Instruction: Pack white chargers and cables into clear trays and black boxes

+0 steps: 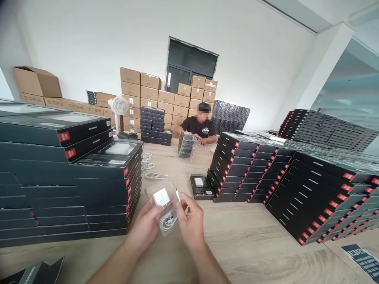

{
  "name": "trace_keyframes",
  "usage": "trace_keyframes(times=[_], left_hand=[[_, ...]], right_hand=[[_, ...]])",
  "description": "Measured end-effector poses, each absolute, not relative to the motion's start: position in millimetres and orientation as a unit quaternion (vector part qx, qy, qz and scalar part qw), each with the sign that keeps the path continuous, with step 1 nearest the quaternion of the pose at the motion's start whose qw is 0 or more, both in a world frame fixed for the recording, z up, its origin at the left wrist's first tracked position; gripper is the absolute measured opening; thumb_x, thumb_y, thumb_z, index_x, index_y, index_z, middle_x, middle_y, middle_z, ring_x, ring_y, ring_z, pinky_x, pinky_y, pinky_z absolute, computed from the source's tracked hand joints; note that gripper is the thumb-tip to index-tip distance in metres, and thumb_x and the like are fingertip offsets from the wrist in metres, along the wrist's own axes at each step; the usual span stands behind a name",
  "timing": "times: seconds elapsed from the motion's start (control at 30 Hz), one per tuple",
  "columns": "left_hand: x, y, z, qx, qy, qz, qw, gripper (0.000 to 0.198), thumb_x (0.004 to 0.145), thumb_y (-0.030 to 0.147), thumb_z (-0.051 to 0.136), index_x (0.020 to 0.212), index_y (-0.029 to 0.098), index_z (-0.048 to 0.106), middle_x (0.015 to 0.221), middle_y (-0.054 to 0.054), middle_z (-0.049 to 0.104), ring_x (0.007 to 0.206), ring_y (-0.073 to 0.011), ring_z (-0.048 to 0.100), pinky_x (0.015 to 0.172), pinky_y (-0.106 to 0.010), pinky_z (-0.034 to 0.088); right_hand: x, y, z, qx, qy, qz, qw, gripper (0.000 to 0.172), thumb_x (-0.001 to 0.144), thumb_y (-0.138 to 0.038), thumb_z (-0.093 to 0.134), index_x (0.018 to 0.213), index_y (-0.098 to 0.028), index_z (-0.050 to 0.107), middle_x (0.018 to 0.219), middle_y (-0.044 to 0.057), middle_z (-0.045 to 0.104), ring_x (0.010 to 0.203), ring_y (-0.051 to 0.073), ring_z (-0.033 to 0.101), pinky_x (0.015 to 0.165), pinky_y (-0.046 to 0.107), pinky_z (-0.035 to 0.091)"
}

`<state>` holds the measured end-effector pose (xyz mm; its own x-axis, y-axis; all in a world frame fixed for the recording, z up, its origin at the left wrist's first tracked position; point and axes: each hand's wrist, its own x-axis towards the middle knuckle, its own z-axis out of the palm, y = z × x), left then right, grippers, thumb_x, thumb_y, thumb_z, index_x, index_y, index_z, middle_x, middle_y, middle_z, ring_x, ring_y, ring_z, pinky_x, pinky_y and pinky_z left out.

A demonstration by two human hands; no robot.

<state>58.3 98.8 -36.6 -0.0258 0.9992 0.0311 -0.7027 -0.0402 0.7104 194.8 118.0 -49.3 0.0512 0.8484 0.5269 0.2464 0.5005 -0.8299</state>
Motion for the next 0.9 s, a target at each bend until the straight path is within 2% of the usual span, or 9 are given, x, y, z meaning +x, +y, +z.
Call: trace_keyframes(times=[0.13, 0.23, 0.43, 0.53, 0.63, 0.9], left_hand=[[58.4, 96.9, -36.2, 0.308, 0.270, 0.667, 0.622, 0.045, 0.064, 0.024, 0.081, 0.107, 0.018, 0.070, 0.114, -0.011, 0.075, 0.115, -0.0303, 0.065, 0.103, -0.042, 0.046], [58.5, 96.9, -37.0, 0.307, 0.278, 0.667, 0.620, 0.045, 0.064, 0.024, 0.080, 0.108, 0.018, 0.070, 0.112, -0.010, 0.076, 0.113, -0.0306, 0.066, 0.103, -0.043, 0.047], [57.0, 97.7, -37.1, 0.269, 0.293, 0.670, 0.627, 0.043, 0.061, 0.022, 0.078, 0.104, 0.017, 0.070, 0.110, -0.009, 0.076, 0.117, -0.0319, 0.063, 0.104, -0.044, 0.045], [57.0, 96.9, -36.2, 0.268, 0.275, 0.673, 0.633, 0.045, 0.060, 0.021, 0.078, 0.104, 0.016, 0.071, 0.112, -0.010, 0.075, 0.116, -0.0309, 0.064, 0.105, -0.043, 0.045], [57.1, 95.4, -35.5, 0.264, 0.270, 0.664, 0.646, 0.049, 0.060, 0.020, 0.078, 0.108, 0.017, 0.070, 0.112, -0.010, 0.076, 0.112, -0.0306, 0.067, 0.103, -0.043, 0.046], [57.8, 95.1, -36.8, 0.289, 0.271, 0.636, 0.663, 0.052, 0.057, 0.015, 0.072, 0.108, 0.019, 0.070, 0.105, -0.008, 0.077, 0.103, -0.0301, 0.069, 0.095, -0.042, 0.049]], right_hand=[[193.2, 118.3, -48.2, -0.425, -0.639, 0.250, 0.590, 0.016, 0.085, -0.027, 0.067, 0.096, -0.022, 0.077, 0.083, 0.003, 0.068, 0.074, 0.017, 0.060, 0.066, 0.026, 0.048], [191.0, 116.4, -44.9, -0.422, -0.642, 0.265, 0.582, 0.015, 0.088, -0.028, 0.063, 0.093, -0.022, 0.076, 0.087, 0.004, 0.070, 0.077, 0.017, 0.062, 0.070, 0.027, 0.048], [188.3, 114.4, -44.4, -0.448, -0.613, 0.268, 0.592, 0.021, 0.089, -0.033, 0.062, 0.104, -0.019, 0.064, 0.085, 0.004, 0.072, 0.072, 0.017, 0.065, 0.066, 0.027, 0.050], [190.1, 115.6, -46.1, -0.433, -0.660, 0.210, 0.576, 0.020, 0.093, -0.031, 0.056, 0.107, -0.020, 0.065, 0.094, 0.007, 0.073, 0.081, 0.019, 0.067, 0.073, 0.029, 0.052], [192.2, 116.9, -46.3, -0.419, -0.712, 0.159, 0.540, 0.029, 0.096, -0.027, 0.050, 0.117, -0.022, 0.069, 0.102, 0.009, 0.073, 0.089, 0.021, 0.068, 0.078, 0.031, 0.053], [193.4, 119.9, -49.2, -0.460, -0.768, 0.065, 0.440, 0.038, 0.094, -0.015, 0.045, 0.118, -0.023, 0.073, 0.081, 0.006, 0.067, 0.069, 0.019, 0.064, 0.066, 0.029, 0.050]])
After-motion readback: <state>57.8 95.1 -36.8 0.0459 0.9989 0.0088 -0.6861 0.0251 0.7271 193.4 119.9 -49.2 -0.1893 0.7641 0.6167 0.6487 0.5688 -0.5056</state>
